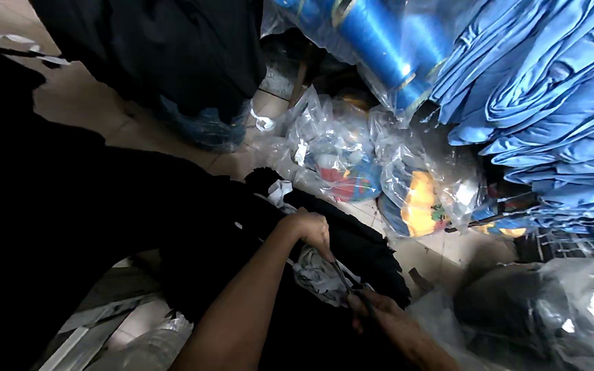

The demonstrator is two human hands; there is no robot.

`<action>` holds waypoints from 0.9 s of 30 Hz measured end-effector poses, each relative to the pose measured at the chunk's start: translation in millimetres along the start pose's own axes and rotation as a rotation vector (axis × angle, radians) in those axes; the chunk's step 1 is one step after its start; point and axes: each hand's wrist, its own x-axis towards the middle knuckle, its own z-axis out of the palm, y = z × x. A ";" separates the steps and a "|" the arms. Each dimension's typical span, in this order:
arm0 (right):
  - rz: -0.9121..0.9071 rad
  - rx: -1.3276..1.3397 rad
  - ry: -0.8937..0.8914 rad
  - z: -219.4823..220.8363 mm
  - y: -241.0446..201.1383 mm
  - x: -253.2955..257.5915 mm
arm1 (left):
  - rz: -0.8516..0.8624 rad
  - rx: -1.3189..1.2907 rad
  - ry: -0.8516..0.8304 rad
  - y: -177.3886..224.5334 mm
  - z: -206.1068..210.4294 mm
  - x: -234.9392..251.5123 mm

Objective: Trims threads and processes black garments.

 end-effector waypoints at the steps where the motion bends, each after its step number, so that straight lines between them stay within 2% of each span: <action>1: 0.011 -0.008 -0.025 -0.2 -0.6 1.1 | -0.003 -0.022 0.006 -1.5 -1.1 -0.9; 5: 0.100 0.104 -0.097 -1.0 -1.1 6.9 | -0.026 -0.044 -0.044 2.7 -8.2 -5.8; 11: 0.065 0.210 -0.151 -6.7 5.7 3.5 | -0.018 -0.073 0.019 3.7 -0.8 -1.3; 14: 0.128 0.028 -0.182 -20.4 -4.2 -11.4 | 0.031 -0.161 0.094 3.8 2.3 -4.1; 17: 0.184 -0.197 -0.260 -38.8 -16.4 -26.9 | 0.013 -0.181 0.087 5.8 -2.7 -9.0; 19: 0.168 -0.205 -0.282 -46.7 -22.2 -32.7 | -0.006 -0.180 0.080 6.7 -4.0 -9.8; 21: 0.110 -0.136 -0.213 -49.4 -27.1 -36.9 | -0.020 -0.175 0.071 7.1 -4.8 -9.9; 23: 0.027 -0.103 -0.057 -45.0 -28.2 -36.1 | 0.001 -0.184 0.063 4.9 -5.1 -10.7; 27: -0.105 -0.201 0.255 -33.4 -21.0 -19.7 | 0.078 -0.141 0.071 6.6 2.0 -8.2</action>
